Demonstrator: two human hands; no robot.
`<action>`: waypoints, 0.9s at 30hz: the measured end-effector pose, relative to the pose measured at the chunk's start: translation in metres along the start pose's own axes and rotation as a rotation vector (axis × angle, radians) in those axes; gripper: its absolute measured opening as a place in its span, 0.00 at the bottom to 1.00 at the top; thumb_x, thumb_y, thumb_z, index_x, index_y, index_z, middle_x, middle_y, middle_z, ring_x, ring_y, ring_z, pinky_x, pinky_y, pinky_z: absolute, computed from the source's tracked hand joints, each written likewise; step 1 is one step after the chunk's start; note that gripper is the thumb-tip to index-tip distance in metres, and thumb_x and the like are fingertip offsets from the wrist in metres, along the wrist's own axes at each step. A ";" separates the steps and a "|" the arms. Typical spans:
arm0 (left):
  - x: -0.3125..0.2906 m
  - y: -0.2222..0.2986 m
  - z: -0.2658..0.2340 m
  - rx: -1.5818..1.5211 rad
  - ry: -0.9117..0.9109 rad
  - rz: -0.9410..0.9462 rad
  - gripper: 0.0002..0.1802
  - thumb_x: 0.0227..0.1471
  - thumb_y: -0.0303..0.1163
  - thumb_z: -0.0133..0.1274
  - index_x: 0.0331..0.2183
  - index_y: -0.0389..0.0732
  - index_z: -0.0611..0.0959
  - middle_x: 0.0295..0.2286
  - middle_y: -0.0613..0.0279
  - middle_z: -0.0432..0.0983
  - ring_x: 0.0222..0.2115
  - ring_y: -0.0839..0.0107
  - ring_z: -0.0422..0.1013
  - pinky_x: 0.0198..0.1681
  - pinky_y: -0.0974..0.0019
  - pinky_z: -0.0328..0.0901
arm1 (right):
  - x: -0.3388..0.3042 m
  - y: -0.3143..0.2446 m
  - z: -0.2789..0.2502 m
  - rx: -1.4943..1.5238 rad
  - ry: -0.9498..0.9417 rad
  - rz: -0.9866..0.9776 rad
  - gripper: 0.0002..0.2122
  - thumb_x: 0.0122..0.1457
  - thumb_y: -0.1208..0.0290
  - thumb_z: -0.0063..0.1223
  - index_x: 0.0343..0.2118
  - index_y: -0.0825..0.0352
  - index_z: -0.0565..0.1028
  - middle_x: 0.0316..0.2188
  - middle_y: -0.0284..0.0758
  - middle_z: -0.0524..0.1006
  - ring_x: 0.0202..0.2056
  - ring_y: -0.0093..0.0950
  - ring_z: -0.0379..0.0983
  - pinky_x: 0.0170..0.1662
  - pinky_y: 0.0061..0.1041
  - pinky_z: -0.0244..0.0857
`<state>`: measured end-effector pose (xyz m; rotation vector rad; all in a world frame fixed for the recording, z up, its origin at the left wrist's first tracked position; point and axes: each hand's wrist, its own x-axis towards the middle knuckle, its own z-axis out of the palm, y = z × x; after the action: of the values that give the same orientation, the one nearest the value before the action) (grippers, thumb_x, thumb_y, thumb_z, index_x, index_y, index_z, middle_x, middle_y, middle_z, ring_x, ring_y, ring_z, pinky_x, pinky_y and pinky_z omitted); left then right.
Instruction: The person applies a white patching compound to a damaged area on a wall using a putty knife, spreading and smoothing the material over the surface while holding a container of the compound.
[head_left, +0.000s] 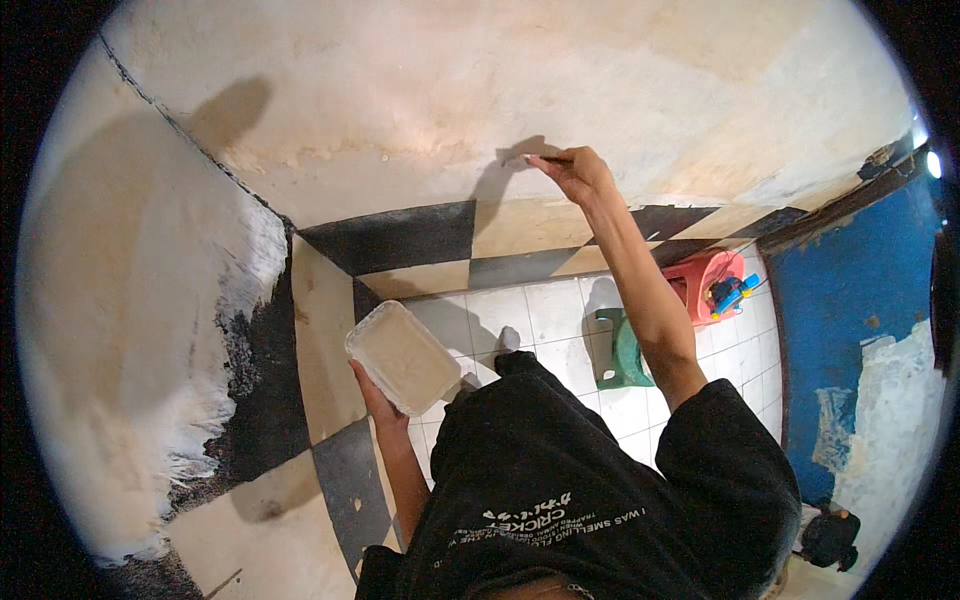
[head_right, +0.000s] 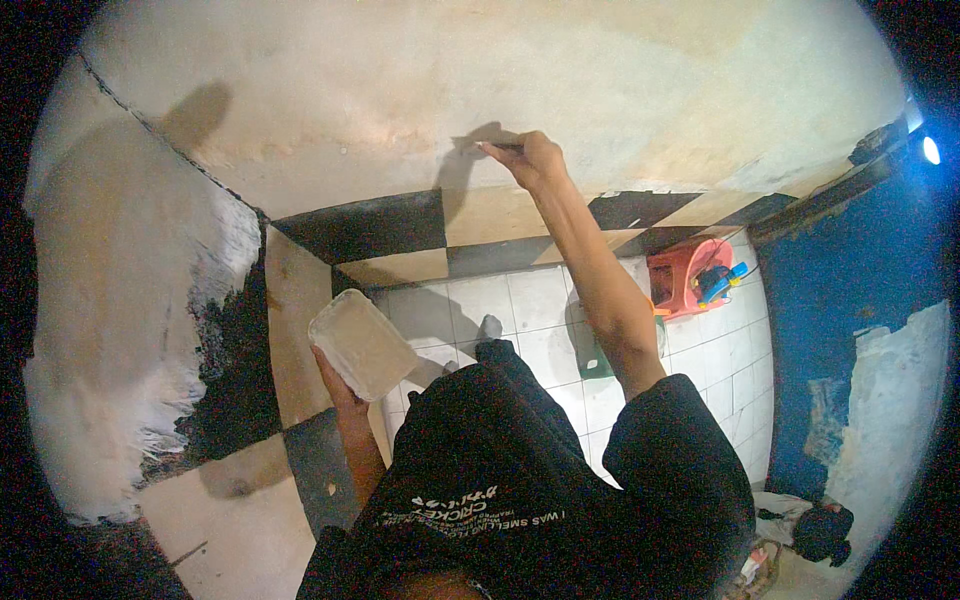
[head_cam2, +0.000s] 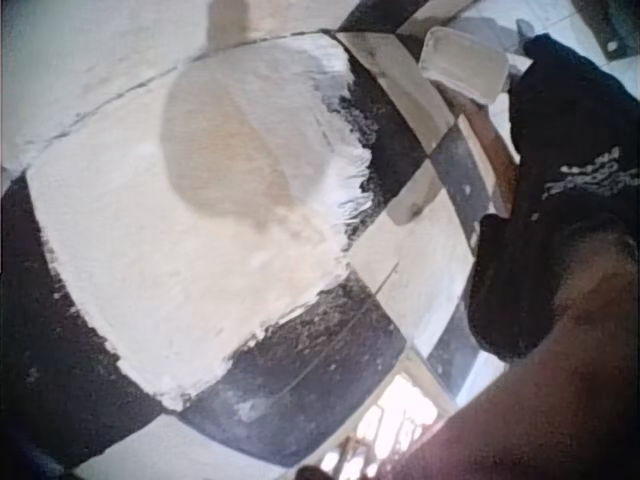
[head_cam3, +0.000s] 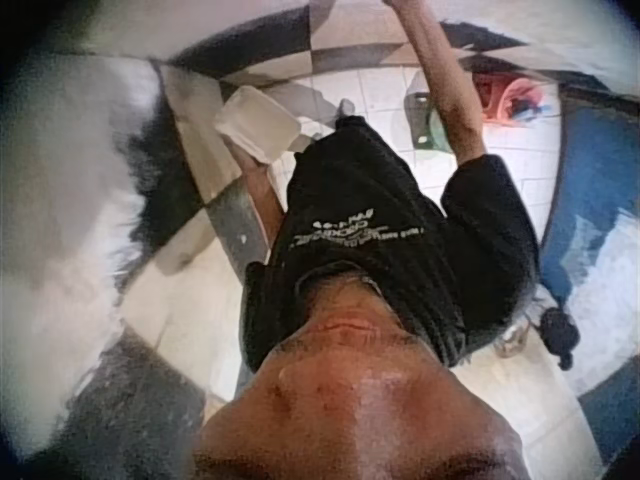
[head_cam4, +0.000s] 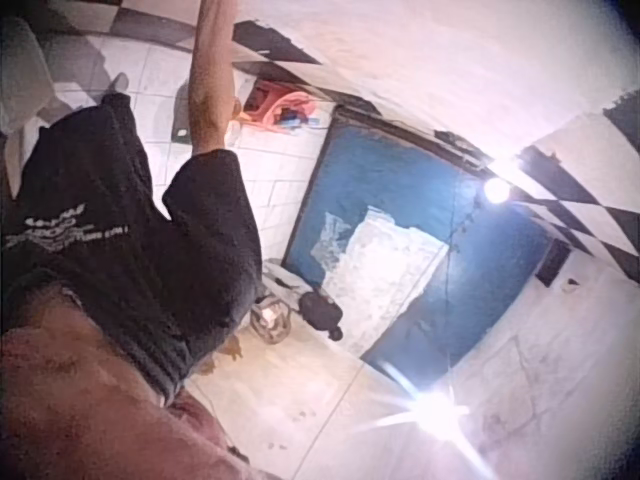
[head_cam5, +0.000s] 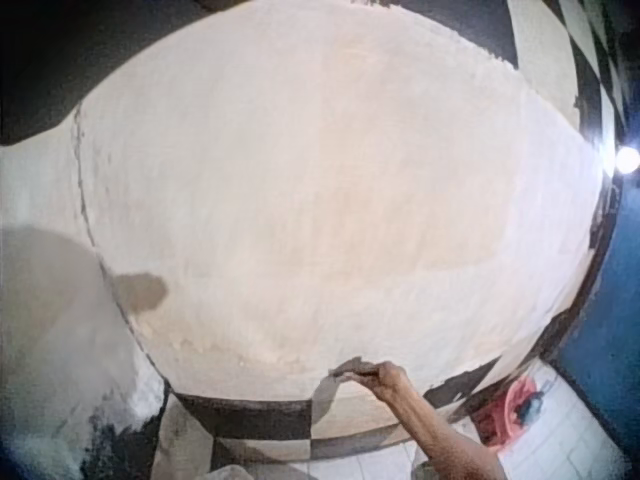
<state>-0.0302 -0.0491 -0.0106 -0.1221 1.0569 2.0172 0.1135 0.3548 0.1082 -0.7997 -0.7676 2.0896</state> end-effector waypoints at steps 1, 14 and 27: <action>0.000 0.000 0.002 0.006 0.005 0.012 0.40 0.54 0.62 0.34 0.58 0.42 0.57 0.55 0.53 0.57 0.53 0.57 0.59 0.54 0.56 0.58 | -0.031 -0.012 0.028 0.034 -0.002 -0.024 0.13 0.59 0.83 0.28 0.37 0.93 0.61 0.39 0.59 0.66 0.42 0.45 0.68 0.52 0.36 0.68; 0.003 -0.008 0.011 -0.069 -0.094 -0.012 0.40 0.54 0.61 0.35 0.57 0.41 0.58 0.53 0.53 0.59 0.52 0.58 0.61 0.53 0.56 0.59 | -0.035 0.046 0.001 0.141 0.180 0.059 0.17 0.61 0.75 0.35 0.36 0.93 0.63 0.36 0.55 0.70 0.39 0.41 0.70 0.44 0.31 0.72; -0.008 -0.006 0.008 -0.046 0.051 -0.030 0.40 0.54 0.61 0.35 0.57 0.41 0.58 0.54 0.53 0.59 0.52 0.59 0.60 0.53 0.57 0.60 | -0.110 0.003 0.069 0.117 0.042 -0.212 0.13 0.58 0.83 0.26 0.39 0.91 0.60 0.38 0.56 0.67 0.41 0.44 0.69 0.50 0.37 0.69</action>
<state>-0.0183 -0.0467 -0.0056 -0.2136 1.0344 2.0218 0.1184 0.2463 0.1802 -0.6660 -0.6705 1.9036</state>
